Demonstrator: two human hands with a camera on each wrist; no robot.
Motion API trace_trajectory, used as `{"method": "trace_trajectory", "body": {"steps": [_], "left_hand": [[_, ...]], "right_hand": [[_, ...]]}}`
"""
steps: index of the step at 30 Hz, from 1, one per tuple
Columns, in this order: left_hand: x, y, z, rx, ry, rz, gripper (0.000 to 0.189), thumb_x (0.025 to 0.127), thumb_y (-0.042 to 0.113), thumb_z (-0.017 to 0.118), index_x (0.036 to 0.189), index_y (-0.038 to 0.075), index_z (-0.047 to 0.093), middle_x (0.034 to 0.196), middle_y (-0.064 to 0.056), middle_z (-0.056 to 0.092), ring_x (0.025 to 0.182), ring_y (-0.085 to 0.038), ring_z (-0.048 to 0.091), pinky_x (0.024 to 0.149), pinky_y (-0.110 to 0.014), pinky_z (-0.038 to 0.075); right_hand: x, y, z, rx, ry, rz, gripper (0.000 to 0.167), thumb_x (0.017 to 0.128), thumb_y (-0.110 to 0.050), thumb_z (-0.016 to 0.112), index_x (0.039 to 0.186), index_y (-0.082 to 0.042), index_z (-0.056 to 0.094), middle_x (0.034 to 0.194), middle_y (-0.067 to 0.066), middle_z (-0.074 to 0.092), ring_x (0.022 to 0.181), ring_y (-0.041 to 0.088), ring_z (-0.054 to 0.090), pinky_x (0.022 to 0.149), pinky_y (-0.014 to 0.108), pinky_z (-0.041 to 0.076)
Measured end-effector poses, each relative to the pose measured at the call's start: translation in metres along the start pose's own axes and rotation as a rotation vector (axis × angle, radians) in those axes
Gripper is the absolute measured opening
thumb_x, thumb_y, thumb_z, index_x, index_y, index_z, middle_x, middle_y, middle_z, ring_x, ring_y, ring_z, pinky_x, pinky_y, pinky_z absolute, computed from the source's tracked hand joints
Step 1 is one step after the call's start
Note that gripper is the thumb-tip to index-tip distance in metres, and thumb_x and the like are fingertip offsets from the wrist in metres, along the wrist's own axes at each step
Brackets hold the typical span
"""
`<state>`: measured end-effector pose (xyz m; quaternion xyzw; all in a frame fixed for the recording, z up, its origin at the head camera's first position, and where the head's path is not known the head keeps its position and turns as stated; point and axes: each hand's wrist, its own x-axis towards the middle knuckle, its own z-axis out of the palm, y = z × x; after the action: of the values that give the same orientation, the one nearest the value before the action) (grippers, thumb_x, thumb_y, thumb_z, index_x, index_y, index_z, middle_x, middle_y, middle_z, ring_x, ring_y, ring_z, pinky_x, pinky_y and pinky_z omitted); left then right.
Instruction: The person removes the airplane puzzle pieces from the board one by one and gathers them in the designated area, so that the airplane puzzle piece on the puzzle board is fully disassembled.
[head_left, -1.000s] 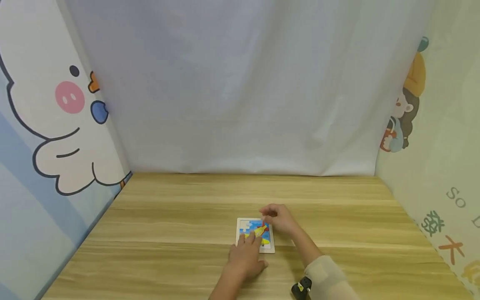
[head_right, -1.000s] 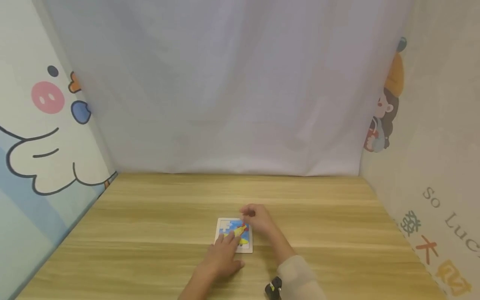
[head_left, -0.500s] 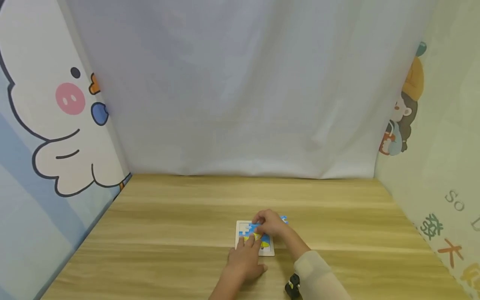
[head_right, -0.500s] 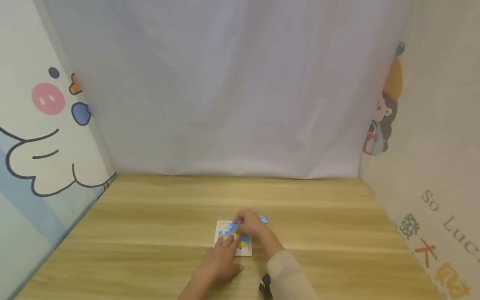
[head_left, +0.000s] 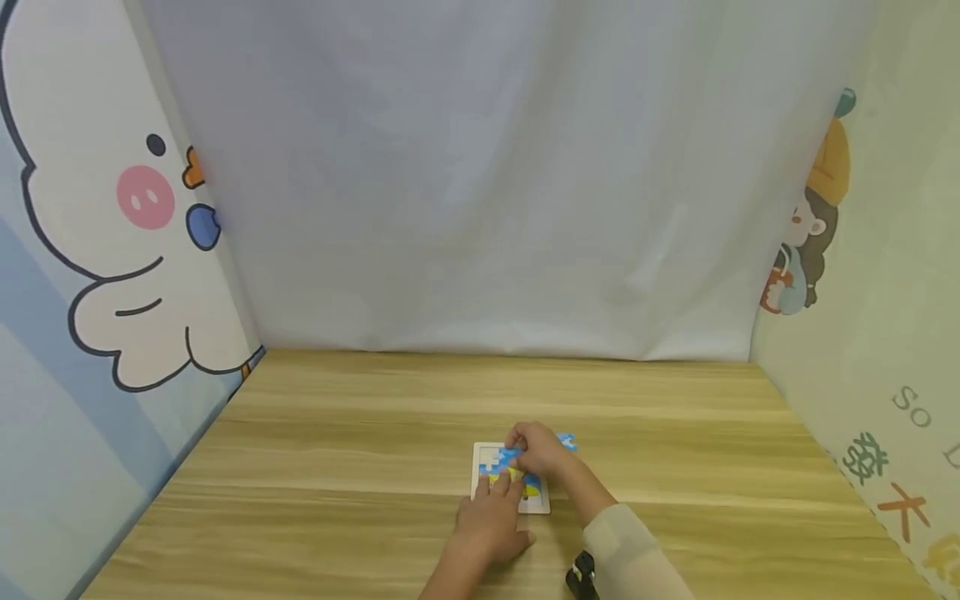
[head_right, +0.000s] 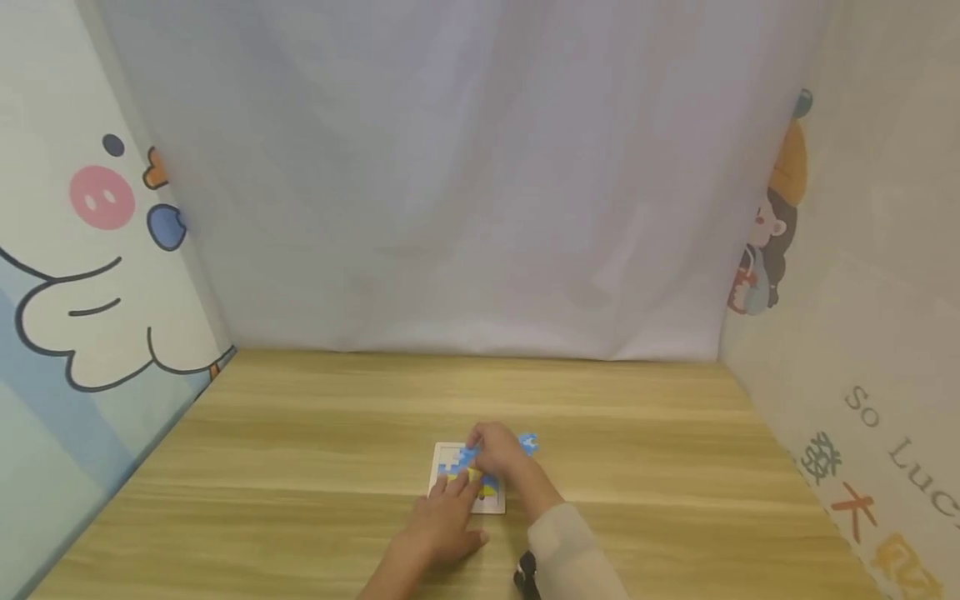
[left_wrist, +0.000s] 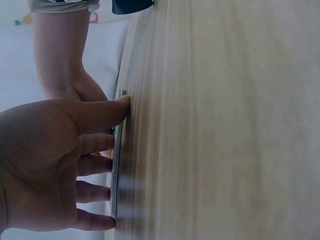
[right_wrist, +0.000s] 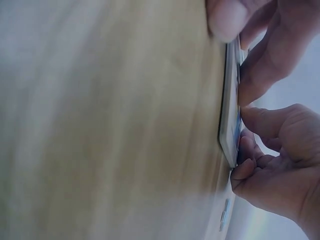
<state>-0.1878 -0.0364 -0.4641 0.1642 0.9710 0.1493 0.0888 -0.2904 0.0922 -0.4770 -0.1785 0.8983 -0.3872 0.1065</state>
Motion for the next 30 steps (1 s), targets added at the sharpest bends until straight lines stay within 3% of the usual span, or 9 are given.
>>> {"method": "trace_trajectory", "body": {"steps": [10, 18, 30], "left_hand": [[-0.0001, 0.0013, -0.0010, 0.010, 0.001, 0.004, 0.074, 0.079, 0.044, 0.069, 0.139, 0.011, 0.042, 0.145, -0.015, 0.035, 0.130, -0.043, 0.028, 0.091, -0.062, 0.035], [-0.0022, -0.0004, -0.0029, -0.020, -0.003, 0.003, 0.074, 0.079, 0.041, 0.070, 0.140, 0.010, 0.042, 0.145, -0.015, 0.035, 0.130, -0.044, 0.027, 0.092, -0.063, 0.034], [0.0001, 0.0004, 0.0008, -0.020, 0.005, -0.001, 0.073, 0.079, 0.041, 0.070, 0.139, 0.010, 0.043, 0.144, -0.015, 0.035, 0.130, -0.043, 0.027, 0.092, -0.063, 0.033]], "right_hand": [[-0.0015, -0.0005, -0.0022, 0.002, 0.005, 0.014, 0.022, 0.076, 0.006, 0.068, 0.093, -0.004, 0.059, 0.084, 0.003, 0.056, 0.079, 0.019, 0.053, 0.073, 0.037, 0.047], [-0.0008, -0.0062, -0.0001, -0.006, -0.008, 0.001, 0.022, 0.076, 0.009, 0.067, 0.092, -0.002, 0.057, 0.081, 0.005, 0.053, 0.074, 0.018, 0.049, 0.068, 0.034, 0.045], [-0.0044, -0.0061, -0.0004, -0.020, -0.002, 0.016, 0.022, 0.078, 0.007, 0.066, 0.095, -0.003, 0.057, 0.094, 0.008, 0.057, 0.092, 0.028, 0.055, 0.082, 0.045, 0.047]]}}
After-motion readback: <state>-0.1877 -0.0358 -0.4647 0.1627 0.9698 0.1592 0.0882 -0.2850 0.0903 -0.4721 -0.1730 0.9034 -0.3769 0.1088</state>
